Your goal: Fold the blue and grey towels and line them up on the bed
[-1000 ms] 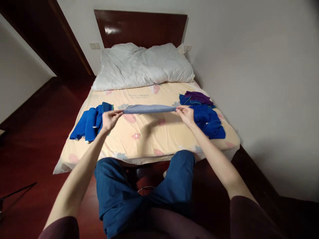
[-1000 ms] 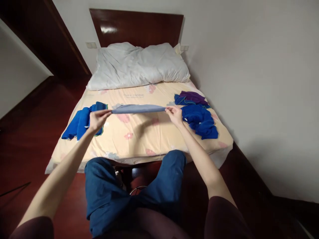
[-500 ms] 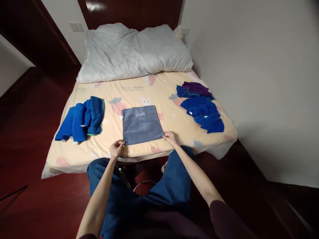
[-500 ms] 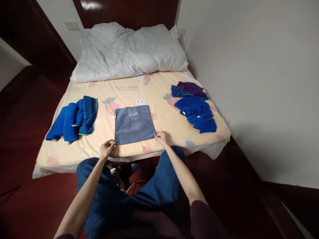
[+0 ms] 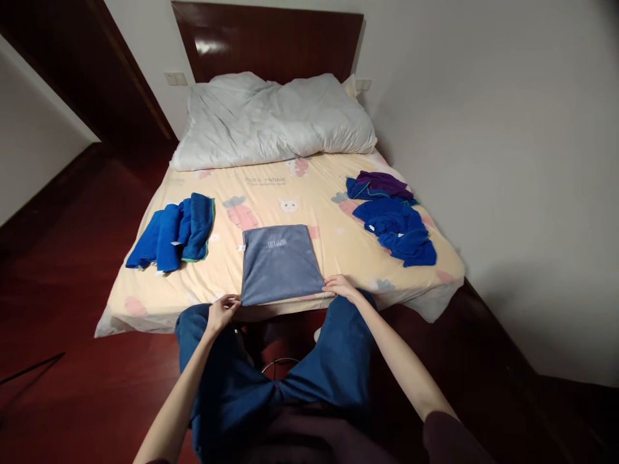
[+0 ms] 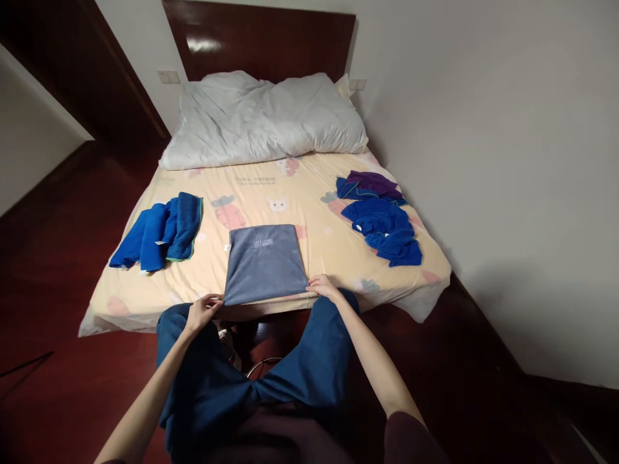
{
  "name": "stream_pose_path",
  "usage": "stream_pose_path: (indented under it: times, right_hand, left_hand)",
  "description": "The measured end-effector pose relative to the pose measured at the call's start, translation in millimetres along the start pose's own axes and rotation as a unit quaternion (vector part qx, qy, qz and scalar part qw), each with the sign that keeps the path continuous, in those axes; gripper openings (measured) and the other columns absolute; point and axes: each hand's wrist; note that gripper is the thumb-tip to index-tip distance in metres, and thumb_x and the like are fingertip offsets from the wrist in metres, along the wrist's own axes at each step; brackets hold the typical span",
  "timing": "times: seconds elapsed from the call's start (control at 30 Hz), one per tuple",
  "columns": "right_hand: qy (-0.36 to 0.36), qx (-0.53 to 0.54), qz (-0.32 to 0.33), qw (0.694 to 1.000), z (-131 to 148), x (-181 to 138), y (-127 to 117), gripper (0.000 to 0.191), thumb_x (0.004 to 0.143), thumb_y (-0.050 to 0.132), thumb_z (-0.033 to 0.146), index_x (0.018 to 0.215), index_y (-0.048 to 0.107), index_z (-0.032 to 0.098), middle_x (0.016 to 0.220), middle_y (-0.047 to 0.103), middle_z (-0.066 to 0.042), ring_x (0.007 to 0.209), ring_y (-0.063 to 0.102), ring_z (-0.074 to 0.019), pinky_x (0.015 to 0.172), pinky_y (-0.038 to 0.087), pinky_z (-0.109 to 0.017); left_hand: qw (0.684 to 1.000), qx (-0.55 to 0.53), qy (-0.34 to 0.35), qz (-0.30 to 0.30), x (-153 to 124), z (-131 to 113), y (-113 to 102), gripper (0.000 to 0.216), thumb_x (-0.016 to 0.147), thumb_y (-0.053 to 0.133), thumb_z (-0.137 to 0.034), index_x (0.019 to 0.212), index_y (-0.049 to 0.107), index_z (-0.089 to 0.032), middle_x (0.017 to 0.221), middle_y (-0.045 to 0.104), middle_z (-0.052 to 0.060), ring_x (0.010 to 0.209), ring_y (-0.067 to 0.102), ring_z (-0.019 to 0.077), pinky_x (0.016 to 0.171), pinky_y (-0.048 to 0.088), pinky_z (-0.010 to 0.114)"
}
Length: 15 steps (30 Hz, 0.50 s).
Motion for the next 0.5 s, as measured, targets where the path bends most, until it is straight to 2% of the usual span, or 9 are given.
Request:
stream_pose_path:
  times: [0.1, 0.2, 0.37, 0.5]
  right_hand:
    - [0.006, -0.002, 0.011, 1.000, -0.1, -0.3, -0.4, 0.035, 0.053, 0.093, 0.022, 0.078, 0.070, 0.016, 0.057, 0.066, 0.001, 0.042, 0.043, -0.0075, 0.042, 0.031, -0.021]
    - [0.009, -0.005, 0.003, 1.000, 7.7, 9.0, 0.4, 0.033, 0.057, 0.091, 0.027, 0.081, 0.073, 0.015, 0.057, 0.065, 0.001, 0.043, 0.039, -0.0067, 0.041, 0.027, -0.020]
    - [-0.010, -0.013, -0.042, 0.999, 37.6, 49.6, -0.6, 0.025, 0.064, 0.085, 0.033, 0.080, 0.076, 0.015, 0.067, 0.071, -0.003, 0.044, 0.039, -0.0065, 0.040, 0.027, -0.020]
    - [-0.044, -0.022, -0.083, 0.995, 71.5, 111.3, 1.1, 0.023, 0.069, 0.081, 0.035, 0.080, 0.075, 0.016, 0.075, 0.075, -0.004, 0.045, 0.043, -0.0070, 0.038, 0.028, -0.018]
  left_hand:
    - [0.999, -0.001, 0.013, 0.051, 10.8, -2.0, -7.2, 0.047, 0.072, 0.067, -0.054, 0.110, 0.067, -0.026, 0.095, 0.080, 0.005, 0.095, 0.075, 0.0300, 0.086, 0.059, 0.038]
    - [0.999, -0.007, 0.014, 0.038, 42.8, -15.5, -12.2, 0.055, 0.072, 0.067, -0.057, 0.114, 0.065, -0.021, 0.102, 0.079, 0.011, 0.100, 0.074, 0.0307, 0.087, 0.058, 0.038]
    - [0.999, -0.033, -0.009, 0.013, 127.8, -50.9, -15.4, 0.054, 0.075, 0.066, -0.058, 0.108, 0.066, -0.016, 0.101, 0.078, 0.016, 0.100, 0.074, 0.0296, 0.083, 0.058, 0.035]
    - [1.000, -0.006, 0.000, -0.027, 202.5, -73.6, -15.0, 0.043, 0.079, 0.066, -0.049, 0.105, 0.069, -0.015, 0.102, 0.078, 0.015, 0.095, 0.075, 0.0281, 0.083, 0.057, 0.034]
Point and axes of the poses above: each hand's wrist, its own x-axis towards the middle knuckle, its own y-axis out of the palm, z = x × y
